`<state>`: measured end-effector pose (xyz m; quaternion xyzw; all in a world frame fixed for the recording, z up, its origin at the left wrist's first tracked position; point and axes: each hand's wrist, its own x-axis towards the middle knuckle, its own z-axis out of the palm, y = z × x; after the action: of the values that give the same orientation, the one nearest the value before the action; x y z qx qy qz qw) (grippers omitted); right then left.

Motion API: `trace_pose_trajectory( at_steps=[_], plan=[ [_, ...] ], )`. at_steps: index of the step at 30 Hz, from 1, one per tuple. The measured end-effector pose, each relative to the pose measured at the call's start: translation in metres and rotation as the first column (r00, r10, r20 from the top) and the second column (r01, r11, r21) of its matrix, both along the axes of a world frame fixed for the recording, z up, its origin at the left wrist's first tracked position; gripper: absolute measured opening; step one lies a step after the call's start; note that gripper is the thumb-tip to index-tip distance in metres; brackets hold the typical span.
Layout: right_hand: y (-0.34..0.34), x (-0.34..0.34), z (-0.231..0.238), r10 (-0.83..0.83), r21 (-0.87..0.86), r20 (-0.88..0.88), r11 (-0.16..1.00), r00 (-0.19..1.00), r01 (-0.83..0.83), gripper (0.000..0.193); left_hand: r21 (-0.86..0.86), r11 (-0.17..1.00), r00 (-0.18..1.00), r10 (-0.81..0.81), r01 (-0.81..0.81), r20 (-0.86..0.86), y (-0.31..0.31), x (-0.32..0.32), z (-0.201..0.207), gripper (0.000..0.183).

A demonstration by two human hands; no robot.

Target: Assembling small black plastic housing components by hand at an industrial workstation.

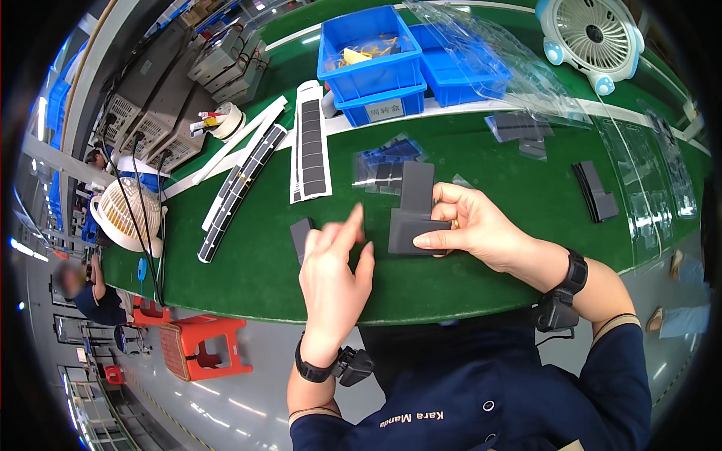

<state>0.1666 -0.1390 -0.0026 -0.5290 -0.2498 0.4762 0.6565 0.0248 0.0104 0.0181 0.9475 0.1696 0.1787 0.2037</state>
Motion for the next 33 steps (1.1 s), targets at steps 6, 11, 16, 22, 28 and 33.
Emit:
trace_pose_trajectory(
  at_steps=[6,11,16,22,28,33],
  plan=[
    [0.002,-0.005,0.004,-0.07,0.011,-0.014,0.997,0.997,0.07,0.029,-0.28,0.959,0.962,0.03,0.049,0.273,-0.007,0.01,0.007,0.023],
    [0.001,-0.012,0.005,-0.07,0.078,-0.017,0.994,0.997,0.071,0.027,-0.522,0.833,0.973,-0.08,0.186,0.219,-0.009,0.022,-0.004,0.032],
    [-0.001,-0.012,0.012,-0.03,0.143,-0.077,0.989,0.997,0.041,0.026,-0.789,0.562,0.954,0.0,0.248,0.3,-0.016,0.023,-0.012,0.031],
    [-0.003,-0.013,0.012,0.045,0.182,-0.111,0.983,0.993,-0.024,0.028,-0.903,0.241,0.932,-0.023,0.355,0.361,-0.022,0.022,-0.021,0.031],
    [-0.003,-0.016,0.016,0.049,0.201,-0.128,0.979,0.991,-0.023,0.031,-0.918,0.183,0.936,-0.043,0.352,0.35,-0.02,0.02,-0.023,0.036],
    [-0.004,-0.016,0.016,0.065,0.205,-0.163,0.978,0.985,-0.031,0.037,-0.933,0.127,0.942,-0.065,0.336,0.33,-0.019,0.02,-0.022,0.038]
  ],
)
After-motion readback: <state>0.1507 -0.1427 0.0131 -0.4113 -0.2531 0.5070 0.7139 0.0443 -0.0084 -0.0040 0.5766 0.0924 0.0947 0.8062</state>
